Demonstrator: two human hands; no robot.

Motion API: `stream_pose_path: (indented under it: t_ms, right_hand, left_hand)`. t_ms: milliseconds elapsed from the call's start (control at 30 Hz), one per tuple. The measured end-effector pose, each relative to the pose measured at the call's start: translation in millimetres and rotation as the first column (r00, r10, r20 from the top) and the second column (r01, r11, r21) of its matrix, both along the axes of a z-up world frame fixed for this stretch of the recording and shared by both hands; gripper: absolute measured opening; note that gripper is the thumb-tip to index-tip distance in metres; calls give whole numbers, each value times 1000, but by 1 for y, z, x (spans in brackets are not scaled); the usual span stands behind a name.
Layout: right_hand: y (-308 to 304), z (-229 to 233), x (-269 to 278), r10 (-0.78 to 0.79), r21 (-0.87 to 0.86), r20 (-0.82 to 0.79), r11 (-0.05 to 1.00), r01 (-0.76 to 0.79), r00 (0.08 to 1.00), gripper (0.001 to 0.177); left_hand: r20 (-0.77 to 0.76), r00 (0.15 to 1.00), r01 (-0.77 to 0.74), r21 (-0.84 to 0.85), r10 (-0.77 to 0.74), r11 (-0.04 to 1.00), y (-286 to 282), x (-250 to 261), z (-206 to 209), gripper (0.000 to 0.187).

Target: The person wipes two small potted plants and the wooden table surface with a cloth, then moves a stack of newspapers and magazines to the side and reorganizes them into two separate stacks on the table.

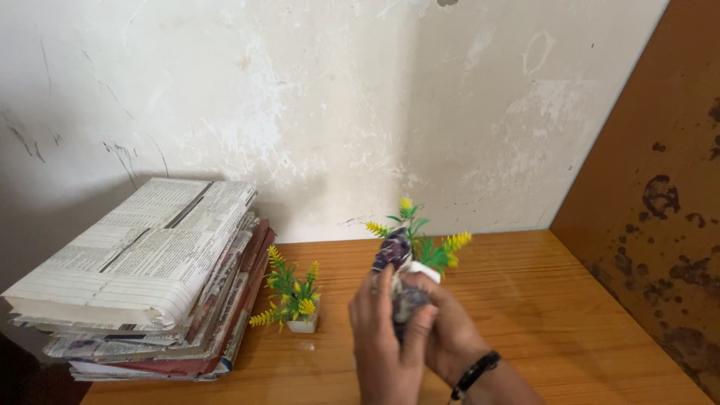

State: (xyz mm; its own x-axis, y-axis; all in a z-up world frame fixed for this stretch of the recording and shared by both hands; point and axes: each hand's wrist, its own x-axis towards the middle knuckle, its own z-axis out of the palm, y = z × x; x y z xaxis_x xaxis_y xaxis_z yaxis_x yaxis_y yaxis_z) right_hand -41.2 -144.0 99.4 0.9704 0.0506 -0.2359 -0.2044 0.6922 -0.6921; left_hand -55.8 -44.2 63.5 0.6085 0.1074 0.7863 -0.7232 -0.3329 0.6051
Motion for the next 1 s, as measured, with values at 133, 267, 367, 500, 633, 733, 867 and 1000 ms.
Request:
stream_pose_path:
  t_ms: [133,267,367,500,633,733,867,1000]
  right_hand:
    - [-12,9,1,-117,-123,-114,987,103,986,26]
    - [-2,17,-7,-36,-218,-111,976,11,993,31]
    - [4,14,-10,66,-182,-53,980,-75,996,31]
    - [4,12,-6,41,-221,30,975,-33,999,39]
    - [-3,14,0,-102,-207,-85,975,83,991,55]
    - [-1,12,-3,-29,-173,-92,985,13,995,58]
    - [9,9,-10,34,-206,-33,978,-40,999,52]
    - [-1,-11,-6,-5,-97,-96,995,-4,995,58]
  left_hand:
    - [-183,971,142,-81,-155,987,1,10,-16,55]
    - [-397,869,139,-377,-296,916,28,46,-25,30]
    - [-411,880,70,-381,-237,922,32,49,-25,33]
    - [-269,963,-28,-224,-34,974,25,26,-14,35]
    - [-83,989,106,-211,-126,972,15,5,-6,38]
    - [-108,990,65,-190,-87,980,18,6,-2,44]
    - [-416,908,-63,-247,-47,967,38,18,5,47]
    - [-38,998,-51,-143,46,988,18,0,4,49]
